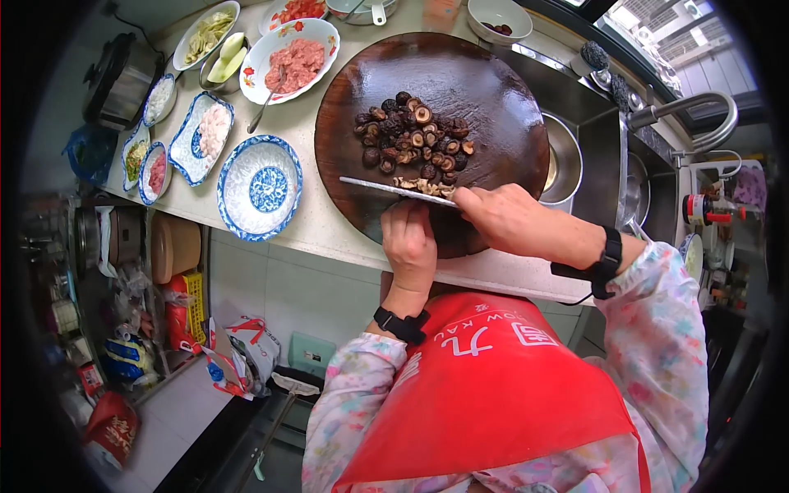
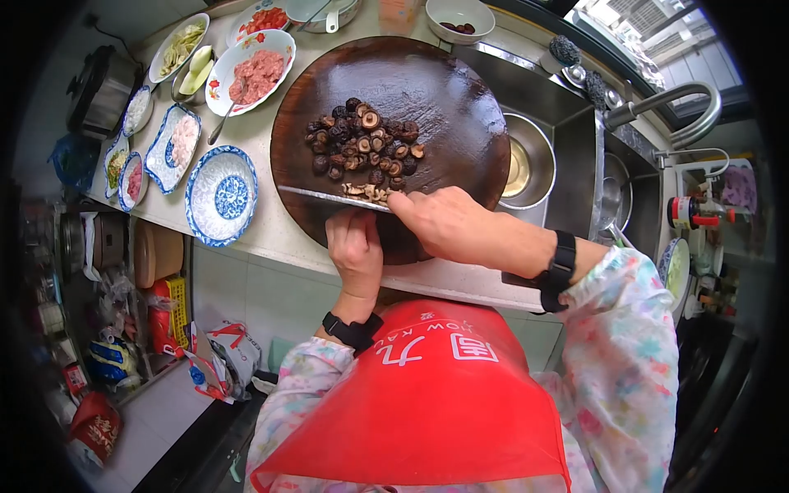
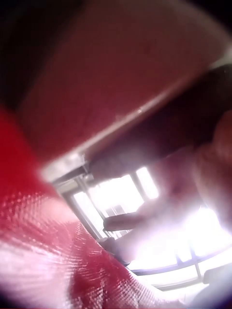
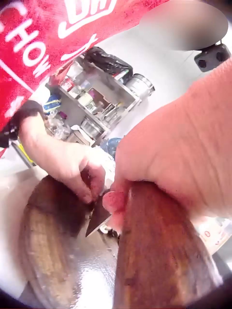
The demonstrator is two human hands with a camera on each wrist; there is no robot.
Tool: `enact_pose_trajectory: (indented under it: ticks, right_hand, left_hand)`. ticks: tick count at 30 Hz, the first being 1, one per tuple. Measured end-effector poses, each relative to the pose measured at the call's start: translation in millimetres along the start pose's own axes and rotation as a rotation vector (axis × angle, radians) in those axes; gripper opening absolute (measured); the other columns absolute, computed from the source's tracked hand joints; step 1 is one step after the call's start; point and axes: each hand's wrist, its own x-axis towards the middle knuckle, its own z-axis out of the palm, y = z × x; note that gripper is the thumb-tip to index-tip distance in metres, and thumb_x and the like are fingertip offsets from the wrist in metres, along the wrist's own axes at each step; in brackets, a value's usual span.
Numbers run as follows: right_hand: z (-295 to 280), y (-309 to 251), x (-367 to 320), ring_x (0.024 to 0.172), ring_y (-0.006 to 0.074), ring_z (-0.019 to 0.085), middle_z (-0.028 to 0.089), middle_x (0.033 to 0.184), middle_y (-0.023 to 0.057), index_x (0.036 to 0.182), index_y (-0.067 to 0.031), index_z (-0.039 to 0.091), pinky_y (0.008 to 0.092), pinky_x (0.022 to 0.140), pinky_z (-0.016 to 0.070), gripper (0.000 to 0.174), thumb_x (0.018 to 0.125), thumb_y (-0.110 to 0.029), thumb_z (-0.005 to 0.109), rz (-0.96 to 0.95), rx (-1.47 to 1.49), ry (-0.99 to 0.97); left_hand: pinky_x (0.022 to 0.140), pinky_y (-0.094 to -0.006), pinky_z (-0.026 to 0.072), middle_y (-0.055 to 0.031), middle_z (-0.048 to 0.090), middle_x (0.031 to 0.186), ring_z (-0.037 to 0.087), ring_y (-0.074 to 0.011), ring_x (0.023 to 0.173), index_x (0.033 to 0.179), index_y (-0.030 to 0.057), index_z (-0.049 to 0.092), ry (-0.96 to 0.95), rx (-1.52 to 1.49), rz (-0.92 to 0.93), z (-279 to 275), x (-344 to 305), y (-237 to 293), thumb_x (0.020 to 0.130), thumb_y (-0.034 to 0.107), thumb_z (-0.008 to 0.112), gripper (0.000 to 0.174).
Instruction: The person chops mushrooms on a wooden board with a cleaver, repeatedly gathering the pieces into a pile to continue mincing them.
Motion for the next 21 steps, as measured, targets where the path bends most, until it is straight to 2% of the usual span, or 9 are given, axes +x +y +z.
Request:
enact_pose_trajectory:
  ticks: [1,4,5,10,13,15,16,18,21]
  right_hand:
    - [-5.1,-2.4,-4.7,0.066,0.0377,0.063,0.06,0.075,0.0195,0.095,0.002,0.043,0.0441,0.055,0.049,0.031,0.07,0.0,0.062,0.002,0.004,-0.037]
    - [-12.7,-1.5,-3.7,0.067,0.0389,0.063,0.061,0.073,0.0199,0.095,0.0023,0.043,0.0453,0.055,0.0489,0.031,0.07,0.0,0.062,0.03,0.039,-0.141]
    - [-14.6,0.8,-0.6,0.067,0.0396,0.063,0.062,0.071,0.0202,0.095,0.0026,0.043,0.0459,0.055,0.0489,0.03,0.071,0.0,0.062,0.054,0.066,-0.204]
    - [-5.8,-5.6,23.1,0.067,0.0402,0.061,0.06,0.068,0.0192,0.093,0.0023,0.041,0.0472,0.055,0.0467,0.026,0.079,-0.005,0.061,0.069,0.058,-0.131]
    - [11.1,1.2,6.3,0.071,0.0424,0.06,0.06,0.07,0.022,0.095,0.0005,0.04,0.0479,0.057,0.0458,0.023,0.084,-0.007,0.059,0.184,0.157,-0.052]
    - [20.0,9.3,-3.4,0.074,0.0446,0.059,0.06,0.074,0.024,0.1,-0.001,0.041,0.0465,0.06,0.0449,0.021,0.088,-0.008,0.057,0.317,0.326,0.222]
    - [18.2,8.9,-4.5,0.074,0.0446,0.059,0.06,0.074,0.024,0.1,-0.001,0.041,0.0465,0.06,0.0449,0.021,0.088,-0.008,0.057,0.316,0.326,0.225]
    - [11.9,6.0,-8.1,0.076,0.0495,0.055,0.058,0.073,0.0281,0.103,-0.0018,0.04,0.0524,0.063,0.0415,0.024,0.089,-0.012,0.056,0.354,0.472,0.405]
    - [7.7,7.5,-10.4,0.076,0.0483,0.055,0.058,0.074,0.0277,0.102,-0.0008,0.04,0.0517,0.064,0.0413,0.024,0.088,-0.011,0.056,0.357,0.482,0.407]
  left_hand:
    - [0.075,-0.0412,0.0484,-0.0131,0.058,0.092,0.055,-0.0327,0.085,0.087,0.0001,0.06,-0.023,-0.006,0.01,-2.9,0.9,1.3,0.073,-0.006,0.064,0.016]
    - [0.075,-0.0405,0.0482,-0.0128,0.058,0.092,0.056,-0.0324,0.084,0.086,0.0003,0.06,-0.027,0.018,0.003,-2.3,-0.8,1.6,0.074,-0.006,0.064,0.014]
    - [0.073,-0.0398,0.0476,-0.0116,0.059,0.09,0.056,-0.0313,0.084,0.083,0.0032,0.061,0.003,0.011,-0.005,-0.2,-1.3,-0.3,0.07,-0.006,0.066,0.016]
    - [0.072,-0.0403,0.0472,-0.0119,0.059,0.09,0.055,-0.0318,0.084,0.083,0.0024,0.06,-0.029,0.001,-0.011,-2.2,4.1,1.1,0.071,-0.006,0.065,0.015]
    - [0.076,-0.0397,0.0462,-0.0122,0.06,0.088,0.056,-0.0317,0.085,0.085,0.0012,0.061,-0.112,0.008,-0.057,-1.9,13.3,2.3,0.077,-0.002,0.062,0.008]
    - [0.078,-0.0389,0.0463,-0.012,0.061,0.094,0.056,-0.0312,0.087,0.09,0.0005,0.062,-0.11,0.015,-0.025,-4.8,29.7,-0.8,0.079,0.0,0.061,0.011]
    - [0.079,-0.0386,0.0462,-0.012,0.061,0.097,0.055,-0.0312,0.089,0.093,0.0001,0.063,-0.093,0.04,-0.008,-8.3,38.8,-3.1,0.08,0.0,0.06,0.013]
    - [0.083,-0.0408,0.045,-0.0117,0.061,0.101,0.054,-0.0312,0.094,0.097,0.0004,0.062,-0.063,0.136,-0.057,-15.8,60.4,-9.5,0.079,0.004,0.063,0.018]
    - [0.084,-0.0414,0.0447,-0.0126,0.06,0.102,0.054,-0.0317,0.096,0.096,0.0013,0.062,-0.06,0.197,-0.036,-10.5,73.4,-34.5,0.075,0.003,0.065,0.022]
